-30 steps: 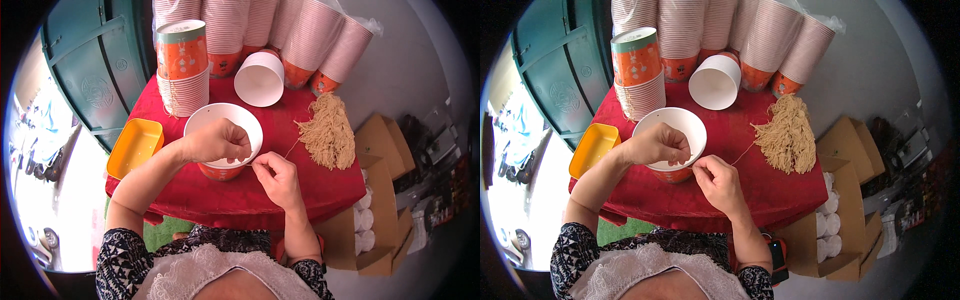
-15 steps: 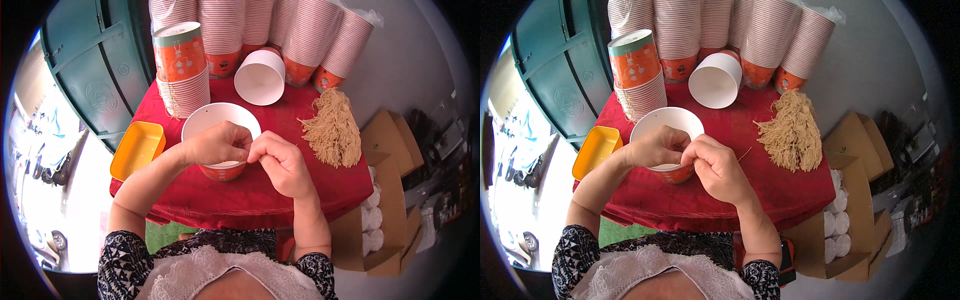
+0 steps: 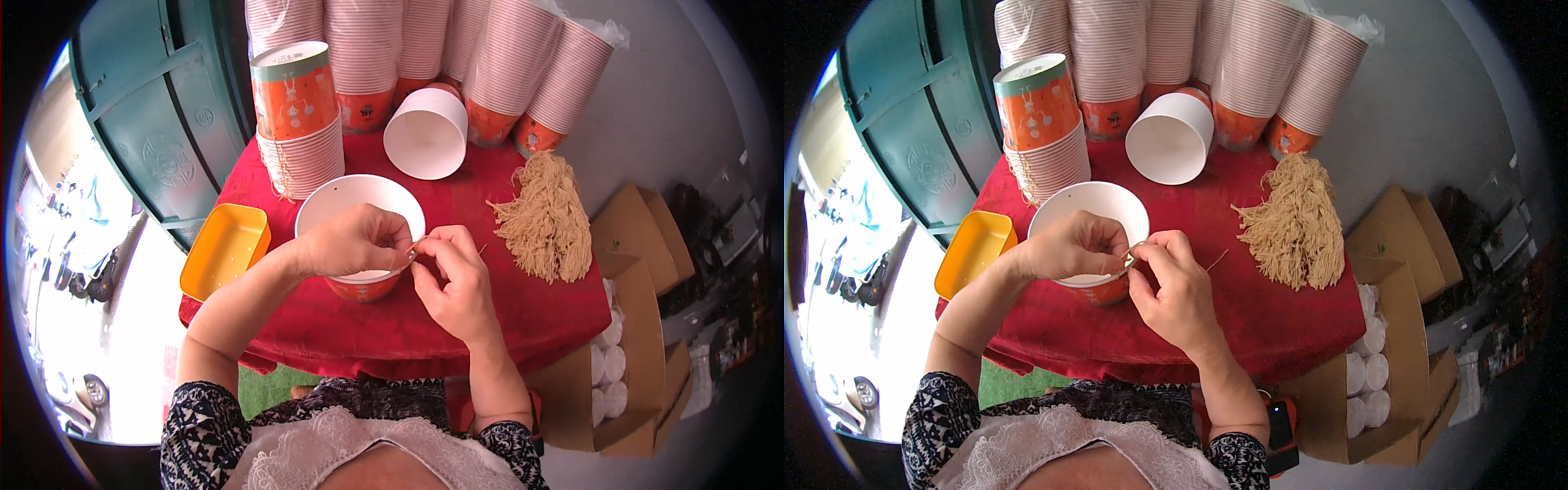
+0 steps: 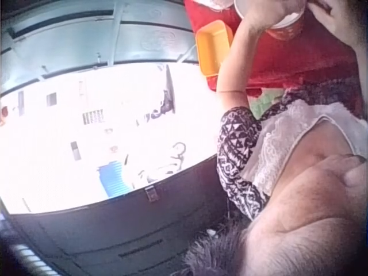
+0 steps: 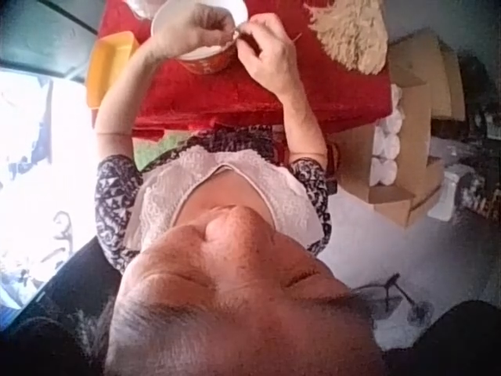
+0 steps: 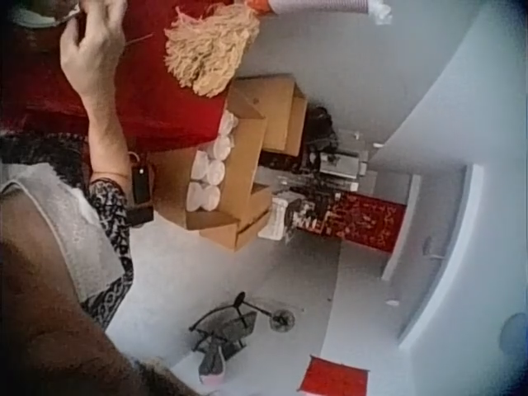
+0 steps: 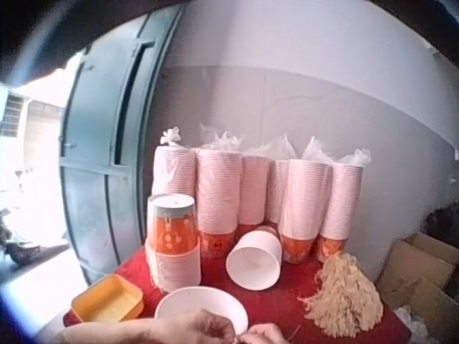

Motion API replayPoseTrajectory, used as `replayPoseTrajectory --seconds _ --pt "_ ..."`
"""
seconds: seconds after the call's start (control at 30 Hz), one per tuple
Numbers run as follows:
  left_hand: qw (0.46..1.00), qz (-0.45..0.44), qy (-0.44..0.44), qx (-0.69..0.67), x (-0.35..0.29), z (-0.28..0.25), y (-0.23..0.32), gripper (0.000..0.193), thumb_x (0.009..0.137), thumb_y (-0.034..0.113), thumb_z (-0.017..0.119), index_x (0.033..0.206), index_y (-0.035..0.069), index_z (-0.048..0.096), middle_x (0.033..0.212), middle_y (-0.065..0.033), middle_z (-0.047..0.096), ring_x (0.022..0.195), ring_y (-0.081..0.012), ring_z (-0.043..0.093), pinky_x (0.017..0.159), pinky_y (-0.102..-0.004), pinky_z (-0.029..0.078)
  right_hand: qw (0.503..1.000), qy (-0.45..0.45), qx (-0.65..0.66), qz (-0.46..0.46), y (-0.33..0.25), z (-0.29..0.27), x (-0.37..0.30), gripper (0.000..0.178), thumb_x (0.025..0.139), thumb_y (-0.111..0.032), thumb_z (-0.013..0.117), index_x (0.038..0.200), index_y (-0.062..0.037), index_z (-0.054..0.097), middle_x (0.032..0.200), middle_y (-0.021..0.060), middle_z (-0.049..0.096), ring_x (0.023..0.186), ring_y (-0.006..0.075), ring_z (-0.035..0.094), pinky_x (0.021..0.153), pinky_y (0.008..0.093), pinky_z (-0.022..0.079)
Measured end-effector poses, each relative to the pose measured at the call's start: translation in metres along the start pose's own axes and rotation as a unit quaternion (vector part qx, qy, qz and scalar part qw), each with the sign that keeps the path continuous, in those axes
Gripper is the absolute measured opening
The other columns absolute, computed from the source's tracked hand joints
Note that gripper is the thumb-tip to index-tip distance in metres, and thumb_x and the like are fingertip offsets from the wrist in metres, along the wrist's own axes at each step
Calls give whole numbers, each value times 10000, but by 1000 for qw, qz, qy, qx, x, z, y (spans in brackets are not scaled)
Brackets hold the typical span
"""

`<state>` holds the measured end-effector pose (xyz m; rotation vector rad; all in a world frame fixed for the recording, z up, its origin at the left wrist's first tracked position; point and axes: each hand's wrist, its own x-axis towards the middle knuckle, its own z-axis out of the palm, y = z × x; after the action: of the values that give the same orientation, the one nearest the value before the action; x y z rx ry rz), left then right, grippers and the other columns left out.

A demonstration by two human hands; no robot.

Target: Attaching elastic carrying strings to decorative paper buckets for packaging.

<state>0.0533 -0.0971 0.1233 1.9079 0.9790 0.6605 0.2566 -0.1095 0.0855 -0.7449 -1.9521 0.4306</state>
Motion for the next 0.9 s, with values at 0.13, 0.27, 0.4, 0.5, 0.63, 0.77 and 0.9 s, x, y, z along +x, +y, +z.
replayPoseTrajectory --seconds 0.13,0.27,0.4,0.5,0.63,0.77,0.9 --pt "1000 10 -8 -19 1 0 1 96 817 72 645 878 -1 650 747 -2 633 733 -75 547 692 -251 464 1000 15 3 -15 6 7 0 142 775 29 675 895 3 604 933 116 575 766 275 636 629 348 525" --pt "997 -32 -7 -67 4 1 2 84 817 71 626 852 -5 636 731 -21 625 682 -90 553 637 -247 459 999 41 19 -20 1 11 -4 127 788 56 650 855 -5 560 897 117 567 729 276 629 595 362 516" --pt "994 -59 4 -96 4 2 1 60 839 38 588 855 -19 589 740 -46 615 660 -116 567 591 -236 445 998 52 28 -14 -4 19 -12 140 786 61 649 856 -9 551 888 121 559 728 284 625 595 375 516" --pt "994 -71 -2 -86 4 2 4 57 840 28 566 848 -25 584 734 -54 610 658 -120 569 591 -236 446 998 55 21 -19 -7 21 -14 142 785 60 652 855 -10 551 886 125 557 733 289 625 607 377 519" --pt "991 -68 -5 -114 10 3 -4 53 839 29 577 844 -23 582 721 -58 604 651 -119 569 583 -240 448 997 66 12 -36 -2 21 -12 140 796 63 640 876 -4 547 889 131 555 739 305 628 632 381 526" --pt "990 -64 -15 -126 3 -2 -3 76 831 56 598 826 -20 600 708 -59 605 629 -113 558 574 -250 450 995 73 -2 -72 -1 26 -3 143 809 73 619 899 4 532 891 141 562 739 315 625 638 383 527" --pt "995 -83 -8 -53 1 -9 3 94 835 73 612 835 -21 599 713 -64 611 636 -128 564 575 -274 451 995 12 50 -83 9 25 5 154 816 92 587 917 6 509 892 164 580 752 320 624 639 382 520"
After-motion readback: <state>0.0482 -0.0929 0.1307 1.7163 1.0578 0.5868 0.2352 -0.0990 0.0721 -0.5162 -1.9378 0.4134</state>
